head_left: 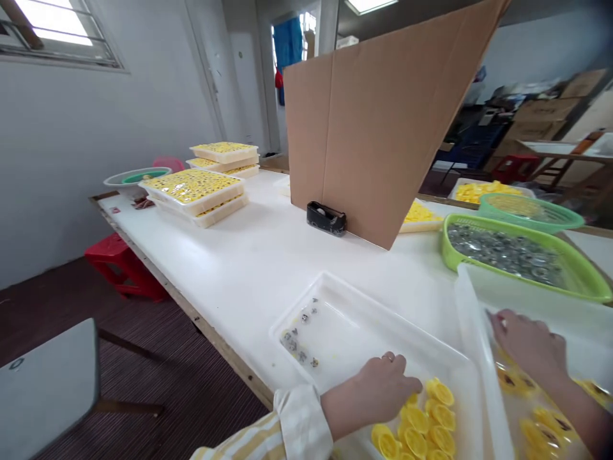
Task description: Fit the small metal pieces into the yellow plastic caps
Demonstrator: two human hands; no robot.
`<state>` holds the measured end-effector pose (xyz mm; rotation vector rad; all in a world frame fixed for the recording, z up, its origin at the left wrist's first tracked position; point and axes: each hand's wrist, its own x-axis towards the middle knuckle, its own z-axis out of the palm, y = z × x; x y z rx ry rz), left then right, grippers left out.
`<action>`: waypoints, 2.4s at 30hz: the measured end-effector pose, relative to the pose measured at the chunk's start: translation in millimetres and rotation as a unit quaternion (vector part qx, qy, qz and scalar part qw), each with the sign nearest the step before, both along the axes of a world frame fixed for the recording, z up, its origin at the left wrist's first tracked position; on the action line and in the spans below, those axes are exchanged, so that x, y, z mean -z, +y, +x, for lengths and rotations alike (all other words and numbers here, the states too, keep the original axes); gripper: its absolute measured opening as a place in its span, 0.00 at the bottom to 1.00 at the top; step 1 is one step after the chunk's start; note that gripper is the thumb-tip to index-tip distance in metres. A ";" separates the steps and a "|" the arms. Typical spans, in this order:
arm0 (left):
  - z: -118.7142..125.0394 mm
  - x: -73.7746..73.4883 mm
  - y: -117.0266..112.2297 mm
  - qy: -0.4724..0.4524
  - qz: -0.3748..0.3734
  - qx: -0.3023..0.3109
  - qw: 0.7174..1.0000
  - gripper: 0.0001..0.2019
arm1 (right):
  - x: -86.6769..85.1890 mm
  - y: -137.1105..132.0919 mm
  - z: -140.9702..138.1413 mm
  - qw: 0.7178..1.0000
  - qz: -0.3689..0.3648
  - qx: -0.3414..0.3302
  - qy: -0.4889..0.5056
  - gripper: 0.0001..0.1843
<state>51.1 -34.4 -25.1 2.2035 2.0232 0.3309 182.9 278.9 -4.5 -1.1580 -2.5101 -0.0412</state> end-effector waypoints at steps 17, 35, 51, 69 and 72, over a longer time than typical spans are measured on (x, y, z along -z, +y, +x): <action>-13.4 10.7 -44.3 -0.175 -0.073 -0.164 0.968 0.18 | 33.7 -226.9 -207.0 0.814 -0.050 -0.574 -0.072 0.15; -31.4 -56.5 -64.4 -0.660 -0.056 -0.174 0.729 0.18 | -54.1 -240.2 -33.7 0.661 -0.695 -0.210 0.191 0.20; -1.3 -66.3 -76.8 -0.592 0.091 -0.141 0.789 0.27 | -59.0 -265.5 -30.9 0.635 -0.691 -0.156 0.308 0.22; -10.2 -60.1 -69.0 -0.698 0.137 -0.188 0.677 0.20 | -76.2 -257.1 -24.4 0.509 -0.765 -0.118 0.377 0.11; -9.5 -58.6 -69.1 -0.699 0.135 -0.183 0.678 0.21 | -74.9 -256.9 -23.2 0.505 -0.769 -0.148 0.364 0.10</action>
